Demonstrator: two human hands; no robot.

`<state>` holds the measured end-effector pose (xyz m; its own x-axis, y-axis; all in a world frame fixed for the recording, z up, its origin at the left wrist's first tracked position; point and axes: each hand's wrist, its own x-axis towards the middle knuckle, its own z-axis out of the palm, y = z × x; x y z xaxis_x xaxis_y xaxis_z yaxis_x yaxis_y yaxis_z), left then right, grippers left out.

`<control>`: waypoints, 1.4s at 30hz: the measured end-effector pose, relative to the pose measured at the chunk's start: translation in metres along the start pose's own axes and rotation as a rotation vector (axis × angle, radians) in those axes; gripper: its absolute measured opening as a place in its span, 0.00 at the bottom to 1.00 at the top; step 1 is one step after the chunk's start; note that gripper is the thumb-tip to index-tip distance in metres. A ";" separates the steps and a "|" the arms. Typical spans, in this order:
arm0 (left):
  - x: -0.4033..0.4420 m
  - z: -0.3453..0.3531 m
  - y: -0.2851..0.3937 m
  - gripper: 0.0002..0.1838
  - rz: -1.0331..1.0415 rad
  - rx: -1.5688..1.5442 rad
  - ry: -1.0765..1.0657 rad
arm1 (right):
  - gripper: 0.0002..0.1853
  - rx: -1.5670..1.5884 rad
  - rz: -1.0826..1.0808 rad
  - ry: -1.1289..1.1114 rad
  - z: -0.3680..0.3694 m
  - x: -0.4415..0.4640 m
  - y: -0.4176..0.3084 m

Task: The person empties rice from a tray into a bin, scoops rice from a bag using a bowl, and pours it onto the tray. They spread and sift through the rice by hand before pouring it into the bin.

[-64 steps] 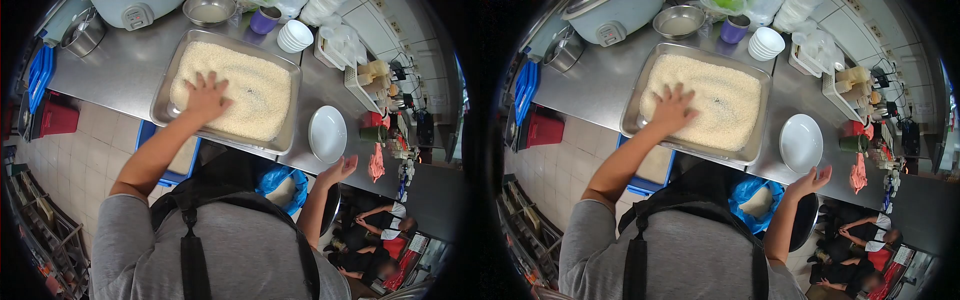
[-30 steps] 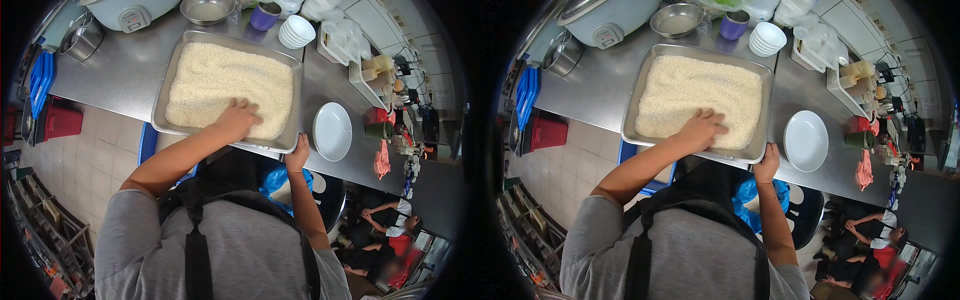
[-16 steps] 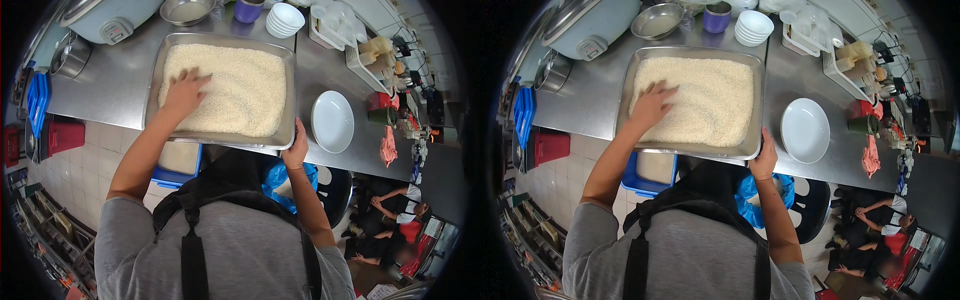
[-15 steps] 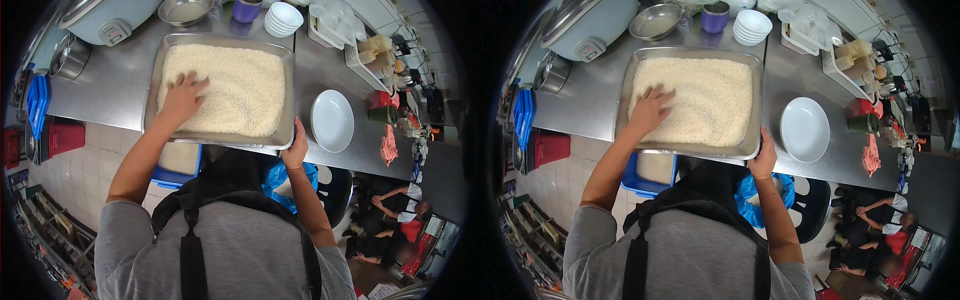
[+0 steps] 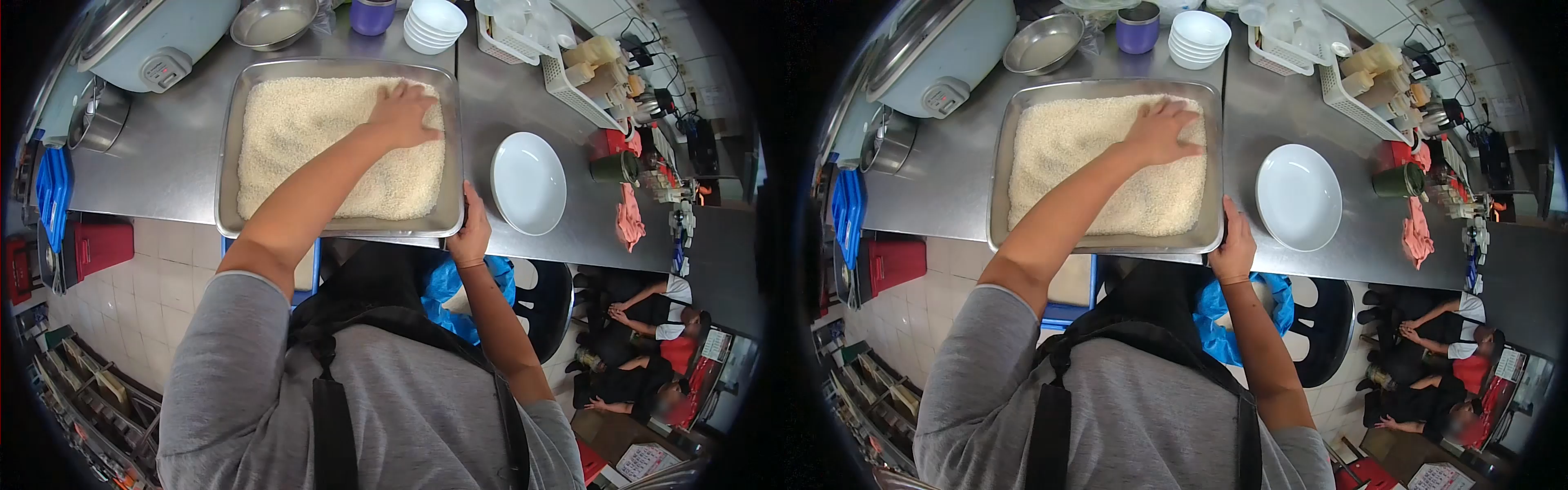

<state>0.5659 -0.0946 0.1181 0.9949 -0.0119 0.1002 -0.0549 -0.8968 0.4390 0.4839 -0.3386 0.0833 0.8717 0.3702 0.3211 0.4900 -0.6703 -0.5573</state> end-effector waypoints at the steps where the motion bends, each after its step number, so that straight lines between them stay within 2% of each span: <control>1: 0.000 0.001 0.003 0.36 0.018 0.001 -0.055 | 0.35 -0.002 -0.009 0.015 0.001 0.000 0.000; 3: -0.010 0.003 0.010 0.40 0.049 0.006 -0.169 | 0.35 -0.006 -0.010 0.012 0.001 0.000 0.000; 8: -0.071 0.000 0.005 0.27 0.295 -0.032 -0.149 | 0.35 0.011 0.000 -0.014 -0.001 -0.001 0.002; 11: -0.104 -0.017 -0.013 0.23 0.335 -0.046 -0.175 | 0.35 0.023 0.026 -0.021 -0.002 -0.001 -0.001; 17: -0.155 -0.074 -0.063 0.18 0.176 -0.007 -0.151 | 0.35 0.007 0.032 -0.039 -0.002 -0.002 0.001; 23: -0.185 -0.099 -0.109 0.20 -0.059 0.119 -0.033 | 0.35 0.048 0.037 -0.018 0.002 -0.003 0.003; 26: -0.192 -0.083 -0.112 0.21 -0.140 0.127 0.099 | 0.35 0.085 0.060 -0.025 0.001 -0.003 0.000; 30: -0.192 -0.074 -0.076 0.21 -0.121 0.021 0.014 | 0.34 0.090 -0.014 0.054 0.005 -0.002 0.001; 32: -0.187 -0.082 -0.063 0.19 -0.110 -0.064 0.045 | 0.34 0.086 -0.062 0.083 0.006 -0.002 0.003; 34: -0.181 -0.091 -0.071 0.17 -0.114 -0.126 0.090 | 0.33 0.087 -0.010 0.049 0.004 -0.002 0.000; 37: -0.182 -0.100 -0.115 0.20 -0.293 0.004 0.314 | 0.28 -0.007 -0.038 0.024 0.003 -0.002 0.003; 40: -0.192 -0.106 -0.139 0.23 -0.456 0.322 0.526 | 0.23 -0.028 -0.080 0.050 0.003 -0.002 0.003; 42: -0.207 -0.083 -0.160 0.24 -0.506 0.333 0.505 | 0.21 0.031 -0.043 0.050 0.003 -0.003 -0.001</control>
<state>0.3618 0.0883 0.1009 0.7291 0.5640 0.3877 0.5020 -0.8257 0.2572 0.4811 -0.3374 0.0805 0.8489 0.3650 0.3823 0.5273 -0.6342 -0.5654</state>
